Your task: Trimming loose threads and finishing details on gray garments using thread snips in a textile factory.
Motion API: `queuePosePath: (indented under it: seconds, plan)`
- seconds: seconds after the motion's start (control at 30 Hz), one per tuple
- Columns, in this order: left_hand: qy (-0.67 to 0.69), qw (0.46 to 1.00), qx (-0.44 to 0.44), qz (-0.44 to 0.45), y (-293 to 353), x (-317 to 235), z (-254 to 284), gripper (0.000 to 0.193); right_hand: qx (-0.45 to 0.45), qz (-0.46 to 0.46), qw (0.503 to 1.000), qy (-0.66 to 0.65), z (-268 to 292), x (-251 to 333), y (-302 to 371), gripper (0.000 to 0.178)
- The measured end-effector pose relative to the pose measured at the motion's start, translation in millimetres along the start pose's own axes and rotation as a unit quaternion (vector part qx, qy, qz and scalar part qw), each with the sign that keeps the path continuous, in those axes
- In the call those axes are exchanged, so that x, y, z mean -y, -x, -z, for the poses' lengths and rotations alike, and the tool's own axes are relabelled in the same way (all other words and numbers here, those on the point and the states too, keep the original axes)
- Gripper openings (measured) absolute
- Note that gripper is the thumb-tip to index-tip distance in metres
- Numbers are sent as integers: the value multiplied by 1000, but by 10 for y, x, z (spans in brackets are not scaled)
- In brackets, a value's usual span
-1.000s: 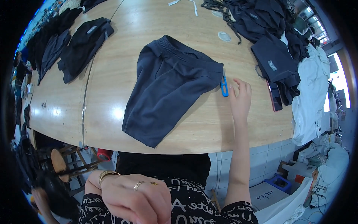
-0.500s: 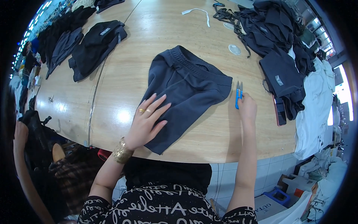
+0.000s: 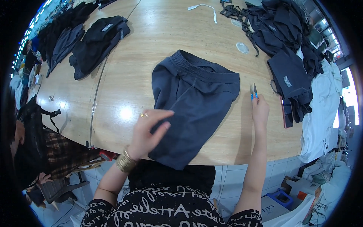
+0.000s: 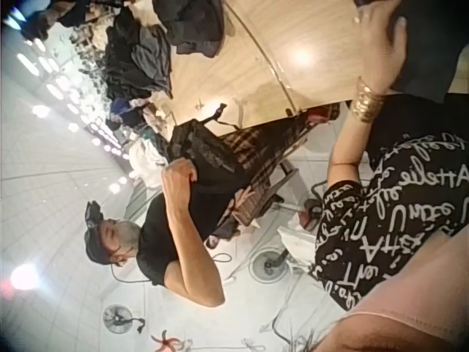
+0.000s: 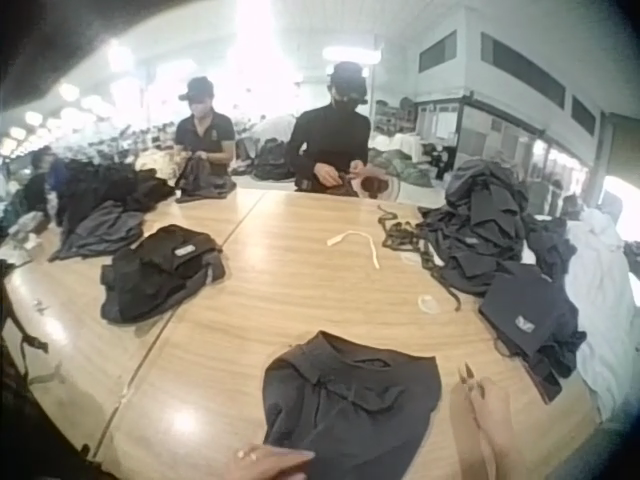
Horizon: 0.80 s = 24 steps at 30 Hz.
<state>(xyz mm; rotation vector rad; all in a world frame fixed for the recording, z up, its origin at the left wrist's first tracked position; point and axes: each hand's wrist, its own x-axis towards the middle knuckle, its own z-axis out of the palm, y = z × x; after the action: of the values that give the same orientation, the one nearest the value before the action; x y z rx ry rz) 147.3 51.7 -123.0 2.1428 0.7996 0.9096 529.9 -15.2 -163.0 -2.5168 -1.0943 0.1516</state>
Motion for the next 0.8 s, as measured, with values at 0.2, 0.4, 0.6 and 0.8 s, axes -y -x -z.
queuePosePath:
  seconds: [0.2, 0.4, 0.6, 0.8]
  plan:
    - [-104, 992, 27, -65, -497, 382, -18, 24, -1, 4, 888, -459, 209, 360, 219, 27]
    - [-145, 980, 49, -124, -586, 694, -188, 16, 317, 94, 744, -581, -70, 1443, 833, 25]
    - [-90, 987, 28, -130, -564, 748, -166, 10, 150, 207, 919, -301, -303, 1537, 889, 28]
    - [-36, 995, 49, -73, -551, 806, -149, 7, 17, 365, 927, -83, -257, 1512, 847, 25]
